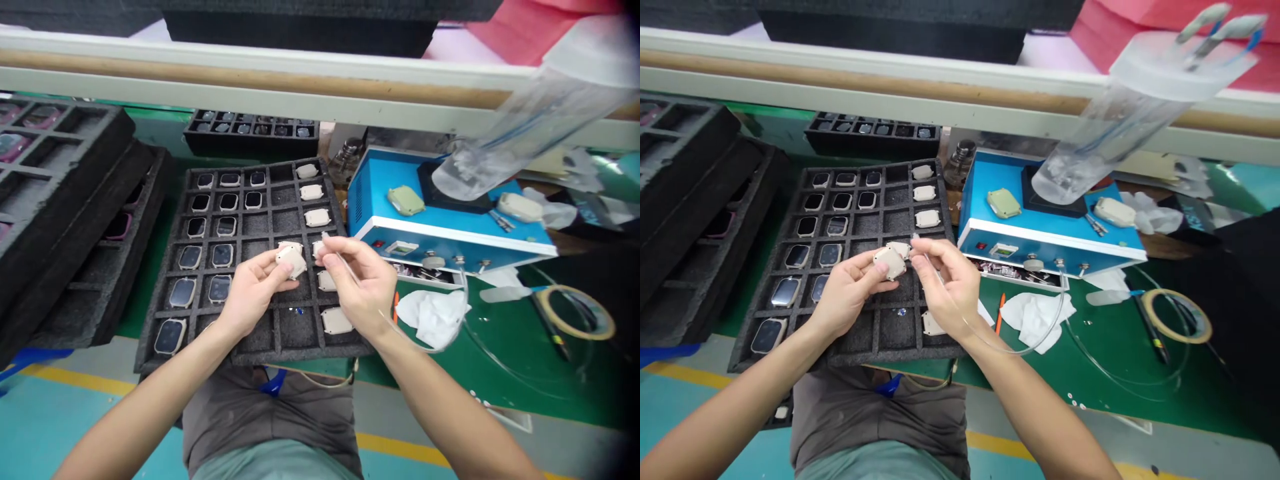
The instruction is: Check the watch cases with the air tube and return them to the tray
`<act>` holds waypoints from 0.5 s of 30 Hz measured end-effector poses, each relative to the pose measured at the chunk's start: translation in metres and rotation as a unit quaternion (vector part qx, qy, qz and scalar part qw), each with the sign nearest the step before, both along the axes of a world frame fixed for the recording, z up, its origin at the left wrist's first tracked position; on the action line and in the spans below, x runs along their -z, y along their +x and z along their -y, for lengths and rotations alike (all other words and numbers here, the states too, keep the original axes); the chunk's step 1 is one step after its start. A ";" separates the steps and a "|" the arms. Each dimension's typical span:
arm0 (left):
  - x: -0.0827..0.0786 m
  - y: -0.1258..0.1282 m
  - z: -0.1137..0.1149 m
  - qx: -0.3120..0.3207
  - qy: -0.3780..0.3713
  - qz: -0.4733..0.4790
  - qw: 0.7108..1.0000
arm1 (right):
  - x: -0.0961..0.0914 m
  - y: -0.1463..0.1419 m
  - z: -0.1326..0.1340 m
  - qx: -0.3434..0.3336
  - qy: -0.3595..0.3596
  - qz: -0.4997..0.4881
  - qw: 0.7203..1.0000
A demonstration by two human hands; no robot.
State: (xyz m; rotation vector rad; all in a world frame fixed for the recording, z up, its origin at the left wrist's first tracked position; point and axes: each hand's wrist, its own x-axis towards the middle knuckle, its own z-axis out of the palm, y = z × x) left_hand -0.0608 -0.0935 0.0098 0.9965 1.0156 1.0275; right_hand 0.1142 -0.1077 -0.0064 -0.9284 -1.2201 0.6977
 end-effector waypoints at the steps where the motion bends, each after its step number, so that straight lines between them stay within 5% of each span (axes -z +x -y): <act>1: 0.000 0.000 0.000 0.000 0.003 -0.003 1.000 | -0.001 0.000 -0.001 0.004 0.014 0.024 1.000; 6: 0.002 -0.001 -0.001 -0.005 0.015 0.016 1.000 | 0.000 -0.002 -0.003 0.035 0.059 0.086 0.994; 15: 0.004 0.001 0.002 0.032 0.047 0.016 0.998 | 0.005 -0.008 0.003 -0.022 0.004 0.034 0.999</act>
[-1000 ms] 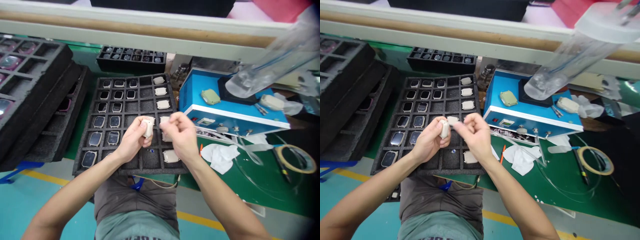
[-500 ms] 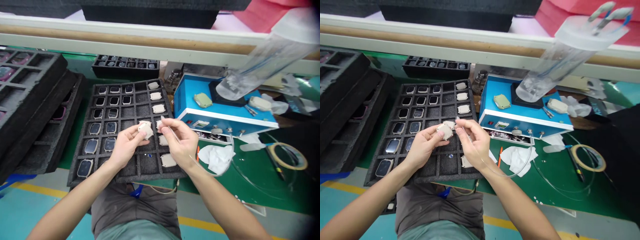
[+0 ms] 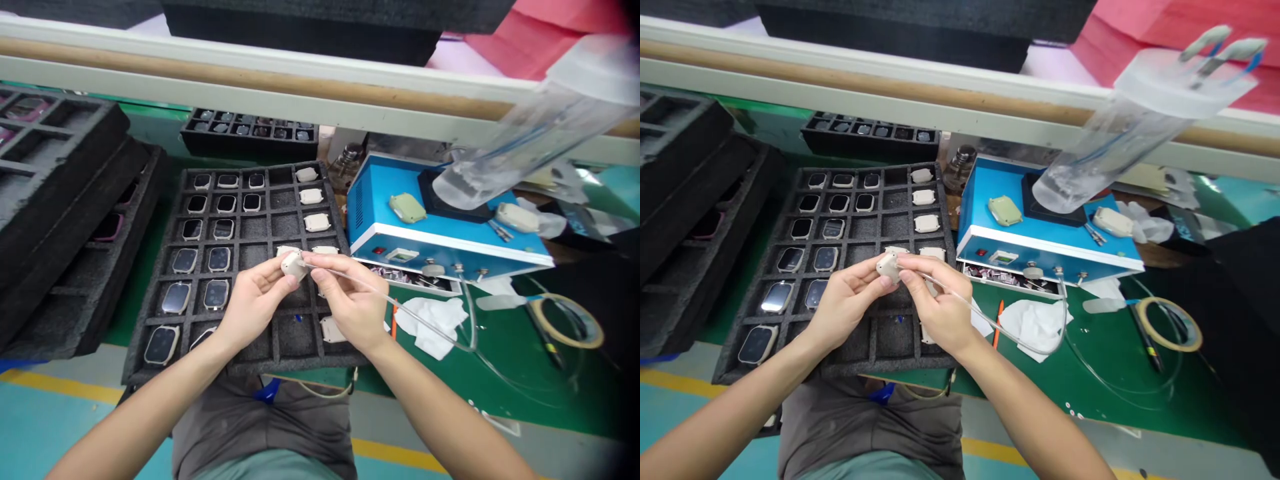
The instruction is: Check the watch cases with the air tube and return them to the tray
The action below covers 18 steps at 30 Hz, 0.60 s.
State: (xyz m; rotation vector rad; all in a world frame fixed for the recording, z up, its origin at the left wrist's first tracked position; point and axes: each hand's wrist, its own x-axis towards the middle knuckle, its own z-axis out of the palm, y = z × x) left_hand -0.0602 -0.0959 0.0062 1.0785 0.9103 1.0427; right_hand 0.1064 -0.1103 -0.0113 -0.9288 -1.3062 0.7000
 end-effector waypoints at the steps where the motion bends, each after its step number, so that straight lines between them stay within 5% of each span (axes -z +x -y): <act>1: 0.000 0.000 0.000 0.000 0.002 0.001 1.000 | 0.000 0.000 0.000 0.005 -0.003 0.004 1.000; 18: -0.004 0.000 0.002 0.001 0.004 -0.005 1.000 | -0.003 0.002 -0.001 0.008 0.023 0.048 0.999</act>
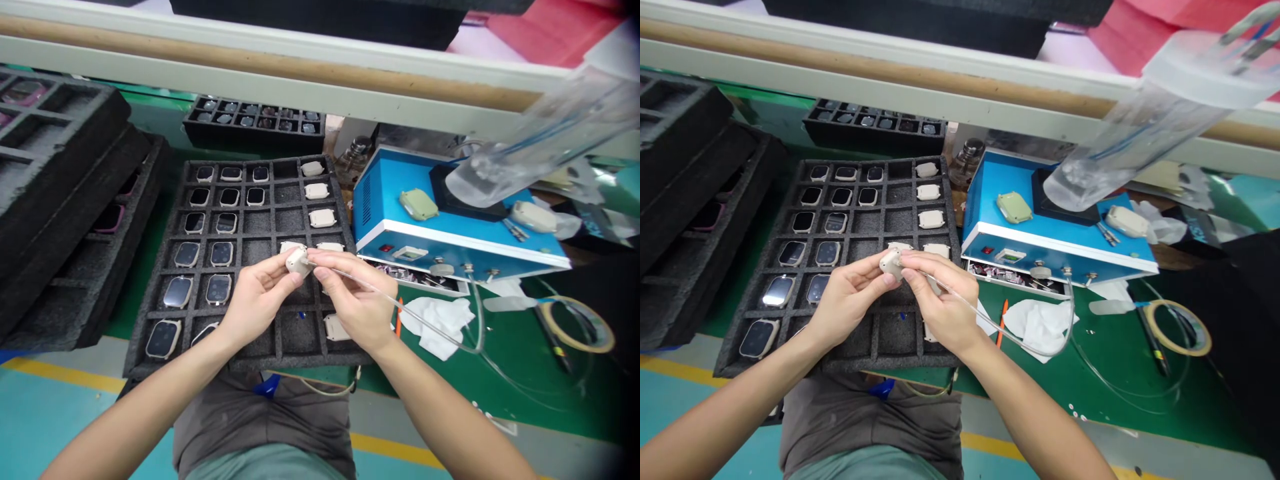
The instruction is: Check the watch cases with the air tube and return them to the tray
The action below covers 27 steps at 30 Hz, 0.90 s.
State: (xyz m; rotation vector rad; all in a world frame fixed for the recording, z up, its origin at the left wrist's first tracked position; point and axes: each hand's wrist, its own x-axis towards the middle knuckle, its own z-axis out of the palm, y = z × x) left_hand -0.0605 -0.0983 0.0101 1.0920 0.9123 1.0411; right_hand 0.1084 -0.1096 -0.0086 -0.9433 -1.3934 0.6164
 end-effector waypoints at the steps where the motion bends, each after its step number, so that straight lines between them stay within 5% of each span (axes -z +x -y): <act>1: 0.000 0.000 0.000 -0.001 0.000 -0.001 1.000 | 0.000 0.000 0.000 0.000 -0.001 0.002 1.000; 27: 0.000 0.000 0.000 -0.004 0.005 -0.006 1.000 | -0.001 0.000 0.001 -0.004 -0.004 0.000 1.000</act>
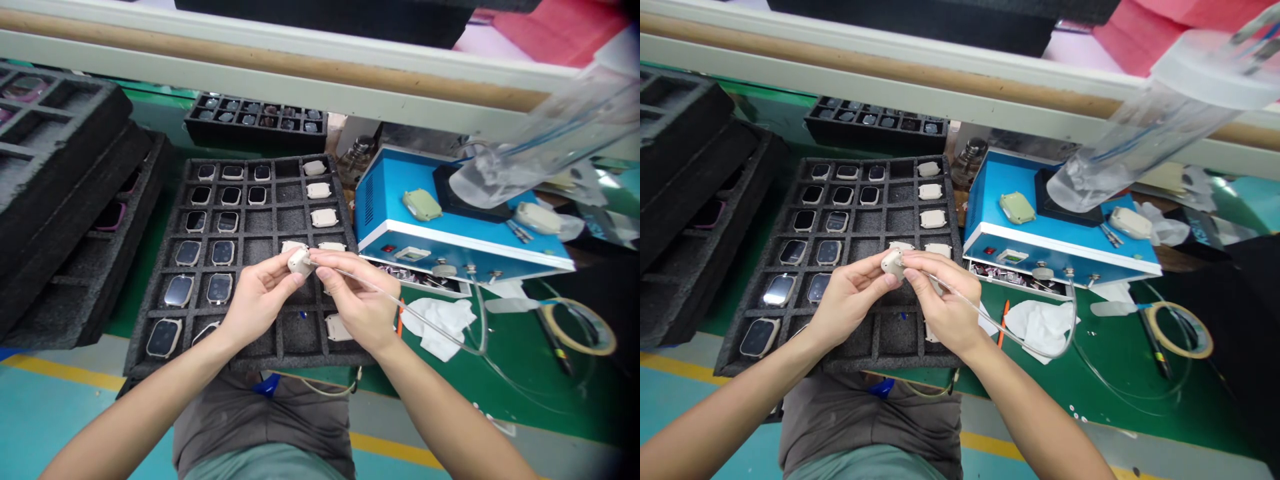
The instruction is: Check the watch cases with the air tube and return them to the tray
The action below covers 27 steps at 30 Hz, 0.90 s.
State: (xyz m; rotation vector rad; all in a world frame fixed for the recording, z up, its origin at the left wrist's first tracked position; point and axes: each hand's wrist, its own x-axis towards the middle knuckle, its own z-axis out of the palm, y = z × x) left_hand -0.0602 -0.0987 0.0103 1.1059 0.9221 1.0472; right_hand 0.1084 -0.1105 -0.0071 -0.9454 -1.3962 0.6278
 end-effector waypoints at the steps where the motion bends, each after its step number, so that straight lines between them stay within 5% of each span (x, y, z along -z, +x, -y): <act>1: 0.000 0.000 0.000 -0.001 0.000 -0.001 1.000 | 0.000 0.000 0.000 0.001 0.000 0.003 1.000; 27: 0.000 -0.003 -0.006 -0.026 0.027 -0.073 0.997 | -0.005 0.000 -0.011 -0.012 0.029 0.003 1.000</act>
